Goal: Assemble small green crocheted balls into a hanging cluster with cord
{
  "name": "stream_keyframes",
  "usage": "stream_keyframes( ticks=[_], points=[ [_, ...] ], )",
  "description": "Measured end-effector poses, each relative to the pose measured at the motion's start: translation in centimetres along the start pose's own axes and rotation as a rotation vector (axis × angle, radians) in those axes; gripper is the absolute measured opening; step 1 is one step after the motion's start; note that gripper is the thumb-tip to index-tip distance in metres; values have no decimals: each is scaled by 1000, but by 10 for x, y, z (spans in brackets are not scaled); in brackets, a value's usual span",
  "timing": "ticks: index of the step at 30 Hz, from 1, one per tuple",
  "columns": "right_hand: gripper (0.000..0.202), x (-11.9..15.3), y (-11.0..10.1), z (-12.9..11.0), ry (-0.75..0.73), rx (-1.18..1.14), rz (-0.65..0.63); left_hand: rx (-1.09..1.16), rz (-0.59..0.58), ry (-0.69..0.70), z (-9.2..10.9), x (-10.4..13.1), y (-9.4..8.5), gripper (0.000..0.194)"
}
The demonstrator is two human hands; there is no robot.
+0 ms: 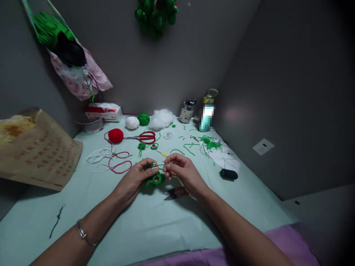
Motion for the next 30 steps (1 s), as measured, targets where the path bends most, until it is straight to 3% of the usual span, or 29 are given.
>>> stream_keyframes(
  ticks=[7, 14, 22, 30],
  points=[
    [13, 4, 4, 0, 5, 153, -68, 11, -35, -29, -1, -1, -1, 30],
    [6, 5, 2, -3, -86, 347, -63, 1, -28, -24, 2, 1, 0, 30],
    [15, 4, -6, -14, -182, 277, 72, 10, -18, -49, 4, 1, -2, 29],
    [9, 6, -8, -16, -311, 388, 164, 73, -42, -27, 4, -1, -5, 25]
  ],
)
Point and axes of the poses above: each hand's wrist, its own x-axis away from the middle knuckle, its own y-axis out of the palm, z = x × y, the point moved 3 cm from there along -x, towards the middle knuckle, and after that the axes turned 1 degree about -x, right-handed, at the moved point
